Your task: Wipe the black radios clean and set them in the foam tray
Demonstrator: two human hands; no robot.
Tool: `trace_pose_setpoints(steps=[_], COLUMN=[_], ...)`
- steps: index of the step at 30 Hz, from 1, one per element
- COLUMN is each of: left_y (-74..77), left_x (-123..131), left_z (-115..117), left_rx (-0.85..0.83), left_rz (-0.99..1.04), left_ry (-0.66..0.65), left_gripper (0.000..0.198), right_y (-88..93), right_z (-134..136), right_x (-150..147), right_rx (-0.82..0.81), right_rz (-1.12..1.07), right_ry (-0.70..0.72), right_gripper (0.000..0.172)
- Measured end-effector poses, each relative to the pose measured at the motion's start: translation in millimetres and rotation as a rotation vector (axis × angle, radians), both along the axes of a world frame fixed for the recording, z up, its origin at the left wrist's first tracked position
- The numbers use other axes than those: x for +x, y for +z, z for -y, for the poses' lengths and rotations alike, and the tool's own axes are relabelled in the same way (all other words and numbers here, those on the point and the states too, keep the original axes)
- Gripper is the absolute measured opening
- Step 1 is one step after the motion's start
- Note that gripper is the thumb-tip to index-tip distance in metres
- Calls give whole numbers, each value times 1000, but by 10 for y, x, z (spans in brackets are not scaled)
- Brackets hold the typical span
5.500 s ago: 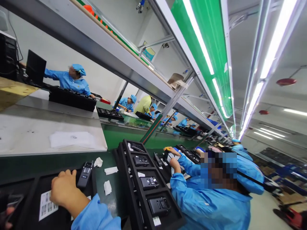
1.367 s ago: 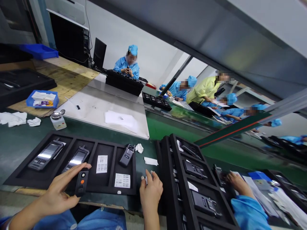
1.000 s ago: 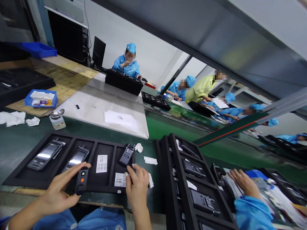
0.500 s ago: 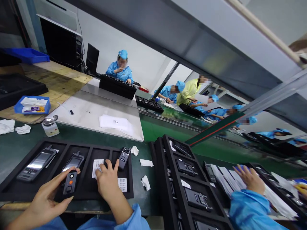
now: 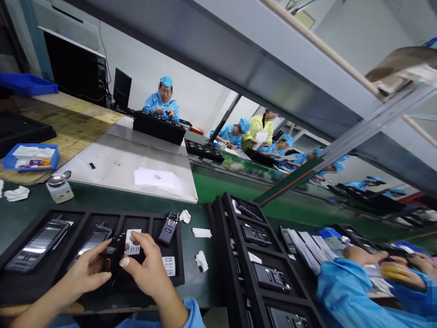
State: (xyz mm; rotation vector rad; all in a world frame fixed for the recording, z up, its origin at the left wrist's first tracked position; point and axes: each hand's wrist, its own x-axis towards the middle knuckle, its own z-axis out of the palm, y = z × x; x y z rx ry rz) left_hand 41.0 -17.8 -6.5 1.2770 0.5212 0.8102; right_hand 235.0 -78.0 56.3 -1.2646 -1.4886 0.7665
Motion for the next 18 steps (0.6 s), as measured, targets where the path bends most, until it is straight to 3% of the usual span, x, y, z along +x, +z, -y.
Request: trace_pose_setpoints(steps=[3, 8, 13, 16, 18], left_y=[72, 82, -57, -144, -183], left_x=[199, 369, 222, 58, -27], left_z=[-64, -97, -59, 7, 52], left_rx=[-34, -12, 131, 235, 305], left_rz=[-8, -67, -153, -260, -323], left_ry=[-107, -173, 151, 309, 372], left_gripper=[89, 94, 68, 46, 42], right_y=[119, 103, 11, -11, -26], right_z=[29, -24, -311, -536, -652], right_x=[-10, -38, -33, -104, -183], right_rx=[-28, -200, -314, -402, -472], right_rz=[52, 278, 437, 594, 702], right_ry=[3, -170, -305, -313, -298], right_gripper=[76, 81, 78, 73, 70])
